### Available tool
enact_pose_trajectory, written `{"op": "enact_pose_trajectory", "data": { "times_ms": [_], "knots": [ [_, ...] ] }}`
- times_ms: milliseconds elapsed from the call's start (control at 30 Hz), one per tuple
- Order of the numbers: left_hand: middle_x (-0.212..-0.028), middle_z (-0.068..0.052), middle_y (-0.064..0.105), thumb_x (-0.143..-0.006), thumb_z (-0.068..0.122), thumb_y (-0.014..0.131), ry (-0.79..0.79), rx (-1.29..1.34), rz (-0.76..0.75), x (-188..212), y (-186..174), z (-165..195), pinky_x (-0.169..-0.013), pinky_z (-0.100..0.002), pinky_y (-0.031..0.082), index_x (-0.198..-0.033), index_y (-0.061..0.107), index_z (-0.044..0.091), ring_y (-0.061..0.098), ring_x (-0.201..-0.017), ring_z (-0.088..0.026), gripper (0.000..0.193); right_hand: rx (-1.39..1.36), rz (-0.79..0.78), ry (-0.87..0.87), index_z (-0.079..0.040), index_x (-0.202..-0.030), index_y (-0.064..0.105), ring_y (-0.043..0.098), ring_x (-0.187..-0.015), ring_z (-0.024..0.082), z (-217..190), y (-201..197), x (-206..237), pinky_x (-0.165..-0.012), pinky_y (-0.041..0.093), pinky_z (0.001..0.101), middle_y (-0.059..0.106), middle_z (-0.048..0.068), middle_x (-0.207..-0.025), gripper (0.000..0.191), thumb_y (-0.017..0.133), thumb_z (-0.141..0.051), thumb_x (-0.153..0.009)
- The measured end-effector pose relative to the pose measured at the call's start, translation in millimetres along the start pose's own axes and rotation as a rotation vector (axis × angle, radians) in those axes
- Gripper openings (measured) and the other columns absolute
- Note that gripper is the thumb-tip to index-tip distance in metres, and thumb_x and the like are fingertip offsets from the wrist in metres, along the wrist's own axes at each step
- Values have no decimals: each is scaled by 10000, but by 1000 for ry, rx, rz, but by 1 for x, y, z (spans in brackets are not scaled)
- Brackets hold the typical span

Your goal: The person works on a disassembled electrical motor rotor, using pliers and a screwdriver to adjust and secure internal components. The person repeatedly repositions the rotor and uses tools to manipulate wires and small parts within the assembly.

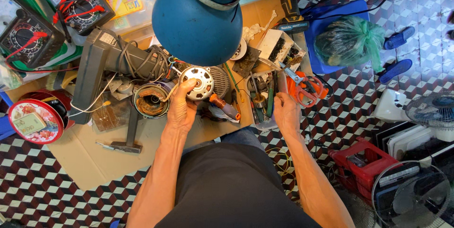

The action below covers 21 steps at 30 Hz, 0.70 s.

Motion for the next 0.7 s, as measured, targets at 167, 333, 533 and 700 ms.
{"op": "enact_pose_trajectory", "data": {
  "times_ms": [167,333,533,700],
  "knots": [
    [-1092,-61,728,-845,261,743,2,-11,-1,1,0,1,-880,-340,591,-1199,675,62,700,-996,-162,412,42,10,-88,-39,-1151,727,725,-886,400,-14,10,-14,-749,554,455,740,237,-975,284,648,-233,-959],
    [-1090,-55,729,-847,251,739,-3,-2,-7,0,0,1,-878,-332,595,-1201,671,64,708,-988,-153,406,123,-46,-67,-32,-1180,711,703,-857,431,-13,21,-26,-736,545,487,724,267,-920,351,684,-273,-925],
    [-1084,-57,729,-850,248,745,4,15,-2,-4,-2,1,-873,-328,603,-1189,671,56,710,-983,-155,397,149,-29,9,-57,-1114,761,699,-806,408,-4,5,-25,-712,533,476,732,207,-844,309,674,-264,-902],
    [-1084,-60,724,-855,244,754,5,11,12,-5,-5,1,-873,-343,591,-1192,670,48,704,-976,-163,399,-33,0,50,12,-1099,713,678,-660,286,9,-11,-2,-646,516,400,712,147,-750,326,708,-257,-915]
  ]
}}
Point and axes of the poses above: each hand's wrist, its own x-axis away from the middle knuckle, its own y-axis out of the palm, z = x × y, the point moved 7 cm from there along -x, towards the middle knuckle
